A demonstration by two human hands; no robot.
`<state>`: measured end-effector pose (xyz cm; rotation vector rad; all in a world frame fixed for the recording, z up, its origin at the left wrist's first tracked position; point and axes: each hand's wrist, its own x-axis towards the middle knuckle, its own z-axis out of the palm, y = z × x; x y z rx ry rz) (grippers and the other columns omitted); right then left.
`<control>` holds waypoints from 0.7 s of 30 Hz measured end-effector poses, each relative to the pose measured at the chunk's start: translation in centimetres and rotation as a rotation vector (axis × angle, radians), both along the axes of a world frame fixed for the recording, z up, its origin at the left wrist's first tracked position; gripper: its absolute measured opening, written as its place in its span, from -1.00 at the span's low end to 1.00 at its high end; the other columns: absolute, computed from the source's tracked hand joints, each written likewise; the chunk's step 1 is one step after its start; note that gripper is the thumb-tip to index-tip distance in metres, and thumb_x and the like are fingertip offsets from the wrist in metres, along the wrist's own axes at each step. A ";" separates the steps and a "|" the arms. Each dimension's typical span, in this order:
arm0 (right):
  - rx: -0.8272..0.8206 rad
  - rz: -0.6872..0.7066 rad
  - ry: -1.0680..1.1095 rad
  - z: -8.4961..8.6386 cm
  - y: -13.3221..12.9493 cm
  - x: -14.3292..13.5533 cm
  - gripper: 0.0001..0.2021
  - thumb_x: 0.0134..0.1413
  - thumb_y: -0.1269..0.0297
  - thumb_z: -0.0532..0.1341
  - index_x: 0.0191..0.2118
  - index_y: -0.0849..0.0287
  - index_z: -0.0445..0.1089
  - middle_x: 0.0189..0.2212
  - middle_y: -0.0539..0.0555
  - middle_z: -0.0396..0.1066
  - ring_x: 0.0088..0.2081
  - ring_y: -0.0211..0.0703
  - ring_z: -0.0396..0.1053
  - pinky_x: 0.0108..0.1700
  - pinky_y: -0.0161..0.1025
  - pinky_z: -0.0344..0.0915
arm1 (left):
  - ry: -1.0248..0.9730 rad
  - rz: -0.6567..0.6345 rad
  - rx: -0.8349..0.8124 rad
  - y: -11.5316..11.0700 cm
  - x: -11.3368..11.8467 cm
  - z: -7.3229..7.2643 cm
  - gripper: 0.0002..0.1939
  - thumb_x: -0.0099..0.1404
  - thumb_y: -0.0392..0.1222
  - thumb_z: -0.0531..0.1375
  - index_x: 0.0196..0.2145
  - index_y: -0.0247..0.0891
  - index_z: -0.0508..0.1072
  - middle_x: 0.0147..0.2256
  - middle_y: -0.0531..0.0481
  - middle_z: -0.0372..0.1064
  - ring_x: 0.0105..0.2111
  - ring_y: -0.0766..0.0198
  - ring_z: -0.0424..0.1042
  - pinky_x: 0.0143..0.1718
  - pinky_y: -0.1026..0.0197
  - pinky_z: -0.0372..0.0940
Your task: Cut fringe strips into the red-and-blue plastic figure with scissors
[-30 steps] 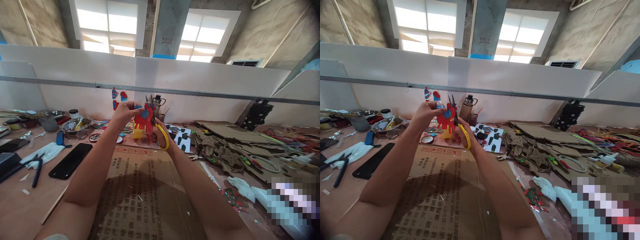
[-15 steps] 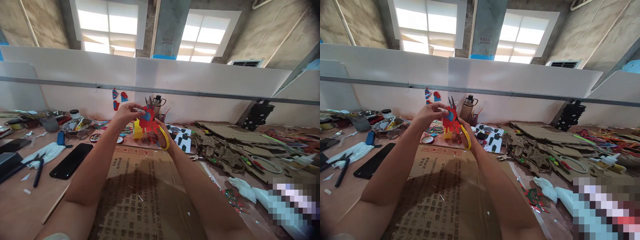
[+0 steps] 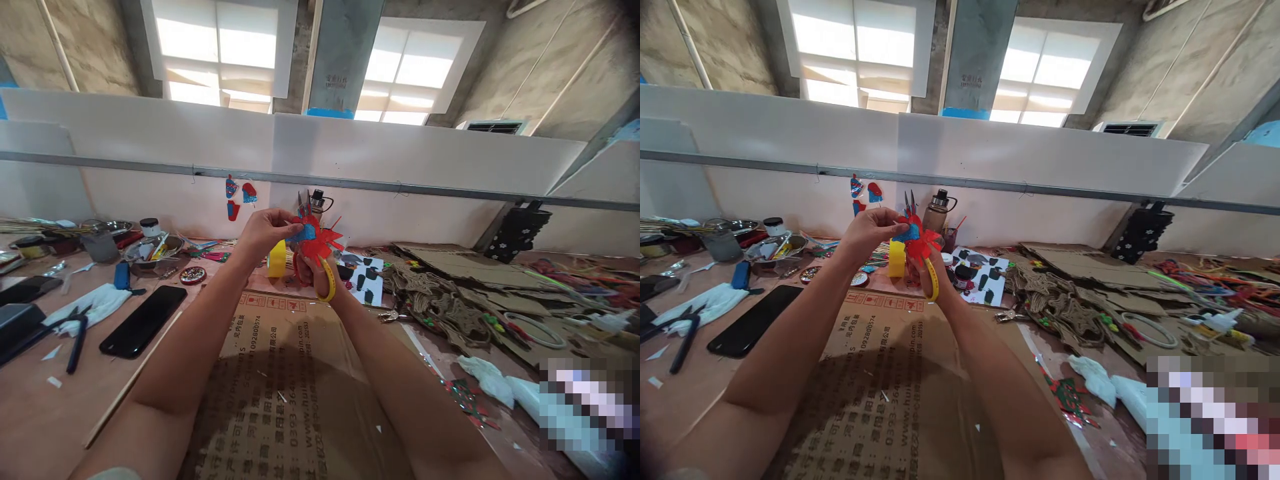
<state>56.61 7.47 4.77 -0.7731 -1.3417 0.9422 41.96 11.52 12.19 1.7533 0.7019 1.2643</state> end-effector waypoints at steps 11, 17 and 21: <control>-0.002 0.040 0.034 0.2 -0.5 0.0 -0.48 -0.12 -0.19 0.39 -0.42 0.07 0.13 -0.69 -0.23 0.03 -0.71 -0.43 -0.10 -0.70 -0.37 -0.08 | -0.020 0.003 0.001 0.0 0.1 0.0 -0.70 -0.01 -0.05 0.45 -0.38 -0.29 0.57 -0.43 -0.01 0.48 -0.42 0.33 0.39 -0.35 0.24 0.27; 0.030 -0.017 -0.023 0.2 -0.4 0.0 -0.48 -0.10 -0.22 0.36 -0.47 0.04 0.10 -0.72 -0.20 0.01 -0.72 -0.39 -0.10 -0.71 -0.32 -0.07 | -0.016 0.004 -0.008 -0.1 0.0 0.2 -0.74 0.01 -0.08 0.44 -0.39 -0.29 0.58 -0.43 -0.02 0.48 -0.43 0.32 0.39 -0.31 0.21 0.30; 0.036 -0.033 -0.038 0.1 -0.4 0.0 -0.48 -0.09 -0.26 0.34 -0.44 0.02 0.10 -0.70 -0.19 0.01 -0.71 -0.36 -0.09 -0.70 -0.30 -0.05 | -0.004 0.017 -0.008 -0.2 0.0 0.3 -0.75 0.01 -0.09 0.44 -0.40 -0.29 0.58 -0.44 -0.02 0.47 -0.43 0.32 0.39 -0.29 0.20 0.30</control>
